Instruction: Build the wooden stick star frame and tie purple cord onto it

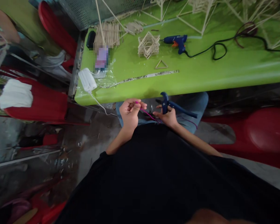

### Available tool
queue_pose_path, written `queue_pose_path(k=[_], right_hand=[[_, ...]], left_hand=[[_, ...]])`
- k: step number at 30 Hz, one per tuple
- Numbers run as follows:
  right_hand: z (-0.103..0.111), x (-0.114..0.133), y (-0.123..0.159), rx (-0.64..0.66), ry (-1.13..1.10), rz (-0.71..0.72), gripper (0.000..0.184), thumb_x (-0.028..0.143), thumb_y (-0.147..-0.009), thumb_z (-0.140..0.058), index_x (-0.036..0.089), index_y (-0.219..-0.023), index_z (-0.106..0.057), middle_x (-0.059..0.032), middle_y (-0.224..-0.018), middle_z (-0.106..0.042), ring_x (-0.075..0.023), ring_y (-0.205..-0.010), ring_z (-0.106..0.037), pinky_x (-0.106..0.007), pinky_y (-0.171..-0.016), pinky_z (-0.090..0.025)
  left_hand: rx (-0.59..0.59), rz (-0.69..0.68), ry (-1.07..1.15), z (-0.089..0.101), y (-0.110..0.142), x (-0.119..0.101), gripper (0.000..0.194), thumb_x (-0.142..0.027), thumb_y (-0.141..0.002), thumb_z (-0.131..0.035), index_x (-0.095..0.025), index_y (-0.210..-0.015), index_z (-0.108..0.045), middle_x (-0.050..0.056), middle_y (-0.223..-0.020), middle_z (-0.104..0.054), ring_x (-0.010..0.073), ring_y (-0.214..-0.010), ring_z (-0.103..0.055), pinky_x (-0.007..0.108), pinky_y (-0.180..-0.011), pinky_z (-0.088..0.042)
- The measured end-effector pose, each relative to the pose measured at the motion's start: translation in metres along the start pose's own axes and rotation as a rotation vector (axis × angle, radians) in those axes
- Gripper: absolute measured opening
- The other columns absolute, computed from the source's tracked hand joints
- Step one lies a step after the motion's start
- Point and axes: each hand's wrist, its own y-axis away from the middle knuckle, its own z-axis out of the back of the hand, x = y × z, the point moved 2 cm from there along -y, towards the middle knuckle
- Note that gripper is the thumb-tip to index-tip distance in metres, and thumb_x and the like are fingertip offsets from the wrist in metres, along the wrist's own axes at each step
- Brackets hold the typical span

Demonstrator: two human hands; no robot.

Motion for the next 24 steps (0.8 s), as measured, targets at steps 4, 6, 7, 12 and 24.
queue_pose_path(k=[4,6,7,12,24], right_hand=[[-0.014,-0.019,0.005,0.057,0.141,0.087,0.040,0.051,-0.091,-0.088,0.025,-0.074,-0.062,-0.0042,-0.073,-0.066,-0.0216,-0.073,-0.062,-0.039,-0.073,-0.058],[-0.010,-0.019,0.004,0.072,0.165,0.176,0.036,0.048,-0.098,-0.083,0.026,-0.077,-0.063,-0.0059,-0.079,-0.068,-0.0237,-0.078,-0.065,-0.041,-0.077,-0.061],[-0.006,-0.018,0.002,0.084,0.171,0.221,0.034,0.047,-0.101,-0.081,0.026,-0.080,-0.065,-0.0069,-0.082,-0.069,-0.0245,-0.080,-0.066,-0.042,-0.079,-0.062],[0.009,-0.026,-0.026,0.310,0.215,0.403,0.038,0.049,-0.104,-0.082,0.023,-0.080,-0.069,-0.0121,-0.107,-0.078,-0.0249,-0.096,-0.075,-0.043,-0.091,-0.067],[-0.020,-0.089,-0.078,0.341,0.313,0.259,0.043,0.046,-0.115,-0.078,0.021,-0.149,-0.073,-0.0142,-0.153,-0.071,-0.0288,-0.130,-0.075,-0.051,-0.111,-0.068]], left_hand=[[-0.035,0.024,-0.035,0.011,0.016,-0.011,0.038,-0.056,-0.094,-0.097,-0.023,-0.099,-0.080,0.000,-0.082,-0.086,0.0124,-0.066,-0.079,0.026,-0.068,-0.067],[-0.001,0.007,-0.031,0.015,0.024,-0.020,0.035,-0.055,-0.096,-0.097,-0.024,-0.098,-0.081,0.000,-0.080,-0.085,0.0136,-0.067,-0.080,0.027,-0.066,-0.068],[0.018,-0.012,-0.023,0.018,0.028,-0.025,0.033,-0.053,-0.096,-0.096,-0.024,-0.098,-0.081,0.000,-0.079,-0.085,0.0141,-0.066,-0.080,0.028,-0.066,-0.068],[0.087,-0.164,0.072,0.034,0.037,-0.046,0.014,-0.038,-0.103,-0.092,-0.027,-0.100,-0.084,0.001,-0.078,-0.086,0.0137,-0.062,-0.077,0.028,-0.064,-0.066],[-0.156,-0.167,0.131,0.048,0.029,-0.036,0.014,-0.036,-0.096,-0.098,-0.027,-0.099,-0.089,-0.001,-0.080,-0.086,0.0129,-0.071,-0.081,0.024,-0.073,-0.069]])
